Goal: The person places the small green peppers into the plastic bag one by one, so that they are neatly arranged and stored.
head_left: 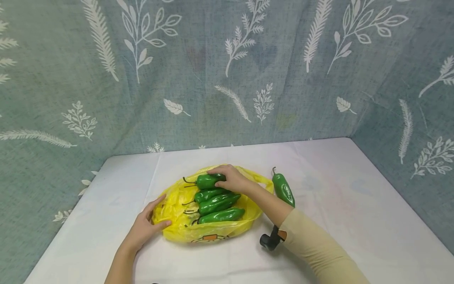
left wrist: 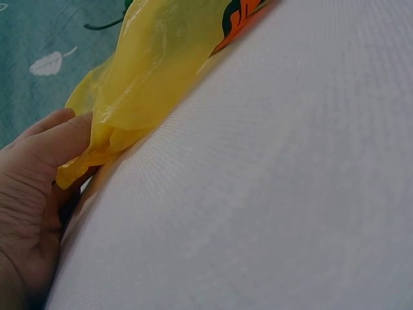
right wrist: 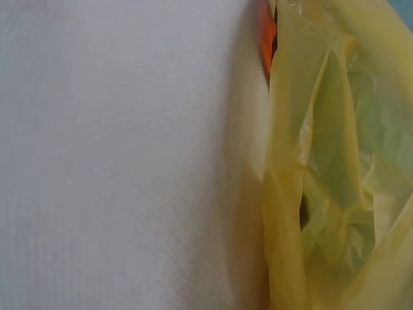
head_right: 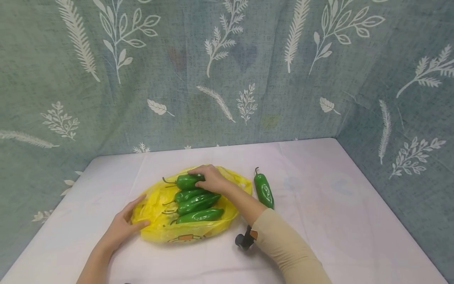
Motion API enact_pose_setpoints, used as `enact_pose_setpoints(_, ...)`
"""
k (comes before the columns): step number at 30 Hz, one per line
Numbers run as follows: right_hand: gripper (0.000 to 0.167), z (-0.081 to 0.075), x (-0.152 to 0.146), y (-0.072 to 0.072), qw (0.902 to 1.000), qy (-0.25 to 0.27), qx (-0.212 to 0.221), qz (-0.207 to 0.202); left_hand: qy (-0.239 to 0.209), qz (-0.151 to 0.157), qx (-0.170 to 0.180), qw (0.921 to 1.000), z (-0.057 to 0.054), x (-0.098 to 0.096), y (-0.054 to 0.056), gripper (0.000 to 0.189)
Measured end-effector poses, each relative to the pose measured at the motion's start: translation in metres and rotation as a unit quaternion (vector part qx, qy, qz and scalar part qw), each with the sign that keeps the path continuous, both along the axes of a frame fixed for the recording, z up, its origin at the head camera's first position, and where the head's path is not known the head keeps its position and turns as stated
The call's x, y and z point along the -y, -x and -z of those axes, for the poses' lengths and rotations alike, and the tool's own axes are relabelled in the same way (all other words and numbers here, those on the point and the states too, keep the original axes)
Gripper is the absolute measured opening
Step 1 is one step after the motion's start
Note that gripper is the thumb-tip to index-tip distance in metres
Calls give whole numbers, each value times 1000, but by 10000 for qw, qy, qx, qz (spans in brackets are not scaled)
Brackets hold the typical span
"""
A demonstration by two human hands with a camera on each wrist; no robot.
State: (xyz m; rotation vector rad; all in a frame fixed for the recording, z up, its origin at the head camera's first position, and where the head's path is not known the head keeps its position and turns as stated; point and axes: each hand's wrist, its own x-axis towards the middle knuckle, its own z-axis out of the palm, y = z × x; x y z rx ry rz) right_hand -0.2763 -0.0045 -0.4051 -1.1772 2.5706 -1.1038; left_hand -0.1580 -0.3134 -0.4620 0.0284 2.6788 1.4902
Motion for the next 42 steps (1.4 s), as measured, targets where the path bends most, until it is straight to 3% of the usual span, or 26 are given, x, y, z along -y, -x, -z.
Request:
enact_pose_setpoints(11, 54, -2, -3, -3, 9987, 227, 364, 272, 87, -24, 28, 10000, 2, 1, 1, 88)
enact_pose_setpoints(23, 56, -16, -14, -13, 9962, 676, 289, 461, -5, -3, 12, 10000, 1, 2, 0, 87)
enact_pose_setpoints(29, 58, -22, -21, -23, 9894, 1148, 676, 575, -60, 16, 6, 10000, 2, 1, 1, 87)
enact_pose_setpoints(35, 59, -29, -25, -34, 9867, 1408, 586, 558, -95, 29, -26, 9999, 3, 2, 1, 87)
enact_pose_setpoints(42, 59, -31, -36, -49, 9765, 1841, 944, 601, -67, 69, -42, 9999, 3, 2, 0, 87)
